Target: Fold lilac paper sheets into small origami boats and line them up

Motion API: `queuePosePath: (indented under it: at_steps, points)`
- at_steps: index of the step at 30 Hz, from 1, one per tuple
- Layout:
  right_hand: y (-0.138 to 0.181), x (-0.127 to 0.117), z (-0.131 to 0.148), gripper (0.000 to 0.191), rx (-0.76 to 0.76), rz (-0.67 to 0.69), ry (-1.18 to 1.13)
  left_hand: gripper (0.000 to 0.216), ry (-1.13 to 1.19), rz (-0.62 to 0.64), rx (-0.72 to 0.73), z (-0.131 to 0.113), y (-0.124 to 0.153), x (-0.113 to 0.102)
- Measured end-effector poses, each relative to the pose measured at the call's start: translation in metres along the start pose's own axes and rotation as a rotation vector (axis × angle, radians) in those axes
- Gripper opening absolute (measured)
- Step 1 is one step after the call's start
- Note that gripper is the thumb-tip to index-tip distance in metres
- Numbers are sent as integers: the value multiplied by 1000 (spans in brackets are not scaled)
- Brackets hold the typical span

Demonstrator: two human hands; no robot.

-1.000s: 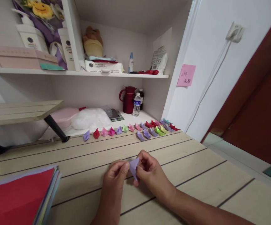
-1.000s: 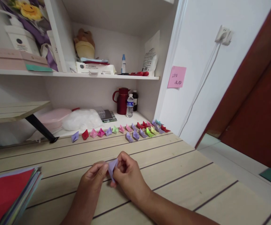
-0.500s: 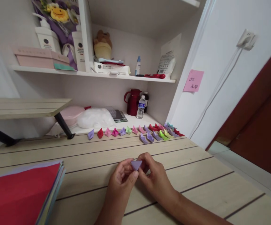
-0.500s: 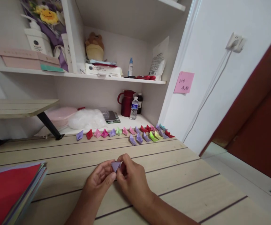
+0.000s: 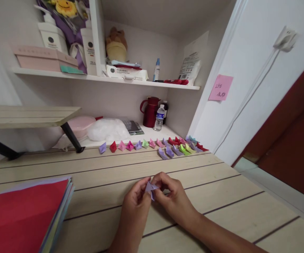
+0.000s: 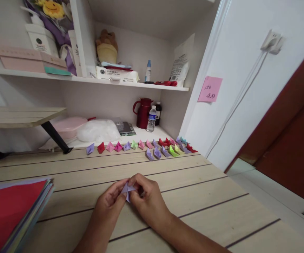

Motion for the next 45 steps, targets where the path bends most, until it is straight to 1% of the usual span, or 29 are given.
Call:
queuePosePath:
  at_steps: [5, 10, 13, 15, 17, 20, 24, 28, 33, 36, 40, 42, 45]
  points:
    - [-2, 2, -4, 14, 49, 63, -132, 36, 44, -59, 2, 5, -2, -8]
    - [-2, 6, -1, 13, 13, 121, -208, 38, 68, -125, -17, 3, -2, -15]
    - [-2, 9, -7, 12, 101, 124, -375, 42, 85, -112, -31, -1, -2, -13]
    - [-3, 11, -11, 11, 166, 116, -474, 50, 109, -85, -48, -4, -3, -10]
    - [-3, 10, -14, 12, 216, 105, -519, 58, 134, -50, -80, -7, -4, -7]
    - [-4, 10, -15, 13, 240, 95, -517, 60, 137, -35, -114, -11, -3, -6]
    - [-5, 10, -11, 12, 200, 97, -465, 57, 81, -64, -103, -15, 2, -8]
    - [-3, 12, -7, 14, 202, 133, -445, 62, 52, -85, -105, -15, 3, -10]
    - [-2, 15, -5, 17, 211, 180, -519, 67, 55, -97, -109, -16, 2, -10]
    - [-1, 17, -5, 22, 209, 219, -600, 69, 57, -106, -112, -18, 3, -10]
    - [-1, 16, -5, 45, 193, 219, -738, 75, 72, -124, -108, -19, 1, -11]
    - [-1, 15, -6, 51, 228, 207, -763, 76, 73, -142, -95, -19, 0, -12]
    - [1, 17, -11, 50, 317, 177, -721, 74, 61, -177, -70, -19, 0, -15]
Point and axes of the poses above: each hand's wrist, its own y-axis away from the middle knuckle, its own x-axis out of the palm, z = x × y, the point moved 6 cm from there along -y, towards the middle knuckle, and after that the axes turned 8 degrees about y, right-handed, at the moved point
